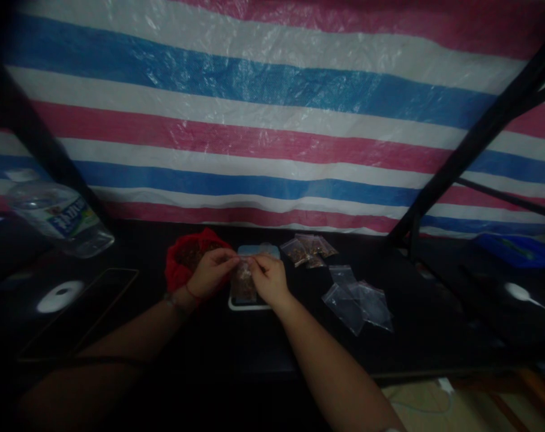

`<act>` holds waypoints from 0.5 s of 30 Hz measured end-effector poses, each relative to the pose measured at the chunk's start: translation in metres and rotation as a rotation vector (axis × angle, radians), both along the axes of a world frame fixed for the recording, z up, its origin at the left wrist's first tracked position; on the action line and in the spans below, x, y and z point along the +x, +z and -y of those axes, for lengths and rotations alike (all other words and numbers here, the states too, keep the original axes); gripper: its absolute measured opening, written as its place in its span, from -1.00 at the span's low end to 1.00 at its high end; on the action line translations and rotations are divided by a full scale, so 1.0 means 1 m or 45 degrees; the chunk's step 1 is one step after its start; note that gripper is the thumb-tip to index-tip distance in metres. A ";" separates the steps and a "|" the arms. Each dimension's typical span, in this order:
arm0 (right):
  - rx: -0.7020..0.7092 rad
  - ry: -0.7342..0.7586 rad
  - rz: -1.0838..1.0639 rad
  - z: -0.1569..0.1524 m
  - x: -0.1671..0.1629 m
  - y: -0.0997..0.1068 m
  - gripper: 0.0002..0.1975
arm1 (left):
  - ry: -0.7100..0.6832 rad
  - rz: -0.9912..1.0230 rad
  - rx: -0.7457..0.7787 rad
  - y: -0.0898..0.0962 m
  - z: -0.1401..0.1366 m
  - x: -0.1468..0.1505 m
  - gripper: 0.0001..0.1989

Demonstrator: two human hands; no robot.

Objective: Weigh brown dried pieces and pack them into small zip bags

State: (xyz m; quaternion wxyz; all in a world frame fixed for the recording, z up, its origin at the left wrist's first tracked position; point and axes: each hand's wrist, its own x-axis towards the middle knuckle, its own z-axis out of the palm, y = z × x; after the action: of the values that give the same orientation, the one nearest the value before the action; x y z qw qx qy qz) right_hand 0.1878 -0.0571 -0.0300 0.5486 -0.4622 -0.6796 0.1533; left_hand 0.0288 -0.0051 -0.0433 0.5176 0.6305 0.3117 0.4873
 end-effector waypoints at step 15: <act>0.022 0.012 0.277 0.001 0.008 0.010 -0.74 | -0.078 -0.144 0.126 0.008 0.004 -0.002 -0.75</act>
State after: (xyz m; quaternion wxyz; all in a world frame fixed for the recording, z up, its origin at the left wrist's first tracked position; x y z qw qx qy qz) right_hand 0.1959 -0.0577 -0.0202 0.4749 -0.4682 -0.7385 0.0990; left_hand 0.0269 -0.0089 -0.0352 0.4820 0.6911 0.2964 0.4497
